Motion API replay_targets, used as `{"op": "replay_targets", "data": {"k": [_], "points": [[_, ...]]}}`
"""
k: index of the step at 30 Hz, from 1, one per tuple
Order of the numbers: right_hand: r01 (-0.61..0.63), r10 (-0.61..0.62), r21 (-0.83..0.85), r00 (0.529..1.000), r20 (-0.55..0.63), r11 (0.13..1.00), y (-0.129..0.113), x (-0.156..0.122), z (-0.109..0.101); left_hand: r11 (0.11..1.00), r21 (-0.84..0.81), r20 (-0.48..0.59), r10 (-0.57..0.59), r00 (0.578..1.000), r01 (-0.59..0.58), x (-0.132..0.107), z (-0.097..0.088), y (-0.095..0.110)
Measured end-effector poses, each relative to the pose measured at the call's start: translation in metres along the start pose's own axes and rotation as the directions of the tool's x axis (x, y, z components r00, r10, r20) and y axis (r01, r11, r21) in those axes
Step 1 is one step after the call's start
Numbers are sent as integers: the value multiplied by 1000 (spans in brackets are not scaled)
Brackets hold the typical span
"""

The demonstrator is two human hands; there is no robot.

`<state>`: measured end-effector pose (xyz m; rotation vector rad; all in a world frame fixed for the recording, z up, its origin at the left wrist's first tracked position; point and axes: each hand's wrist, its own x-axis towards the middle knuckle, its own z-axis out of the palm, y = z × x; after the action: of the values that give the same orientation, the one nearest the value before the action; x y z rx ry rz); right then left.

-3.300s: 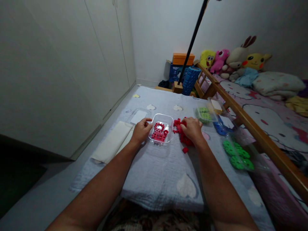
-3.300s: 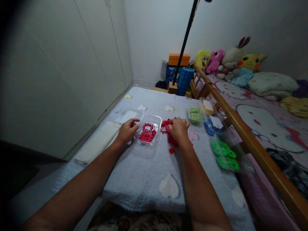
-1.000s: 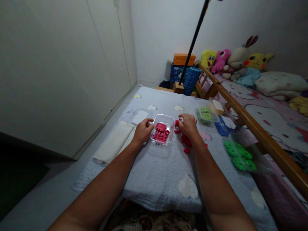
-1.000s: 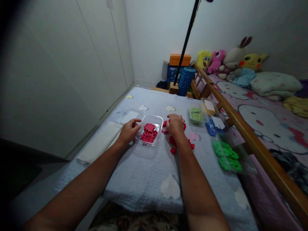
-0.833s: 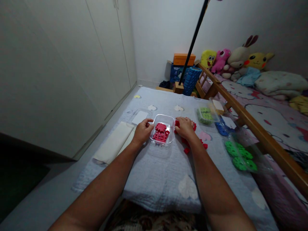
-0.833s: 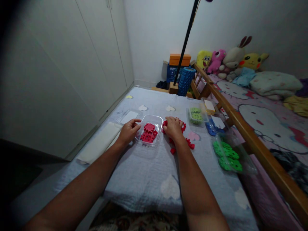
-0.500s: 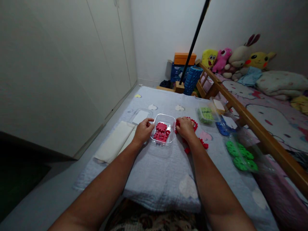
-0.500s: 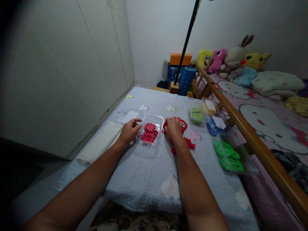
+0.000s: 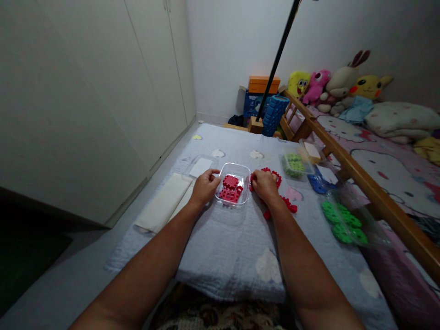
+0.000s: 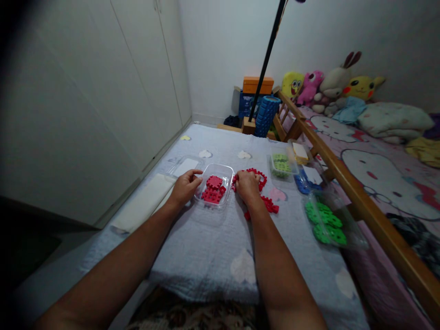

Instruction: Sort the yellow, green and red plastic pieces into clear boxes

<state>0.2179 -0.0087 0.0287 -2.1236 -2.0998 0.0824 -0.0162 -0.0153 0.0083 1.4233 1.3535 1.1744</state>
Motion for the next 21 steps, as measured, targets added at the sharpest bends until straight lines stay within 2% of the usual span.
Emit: {"op": "replay_targets", "data": {"k": [10, 15, 21], "points": [[-6, 6, -3, 1000, 30, 1000, -2, -2, -3, 1000, 13, 7, 9, 1000, -9, 1, 1, -2], [37, -34, -33, 997, 71, 999, -4, -4, -3, 1000, 15, 6, 6, 1000, -6, 1, 1, -2], [52, -51, -11, 996, 66, 999, -3, -4, -3, 1000, 17, -6, 10, 1000, -10, 0, -1, 1]]}}
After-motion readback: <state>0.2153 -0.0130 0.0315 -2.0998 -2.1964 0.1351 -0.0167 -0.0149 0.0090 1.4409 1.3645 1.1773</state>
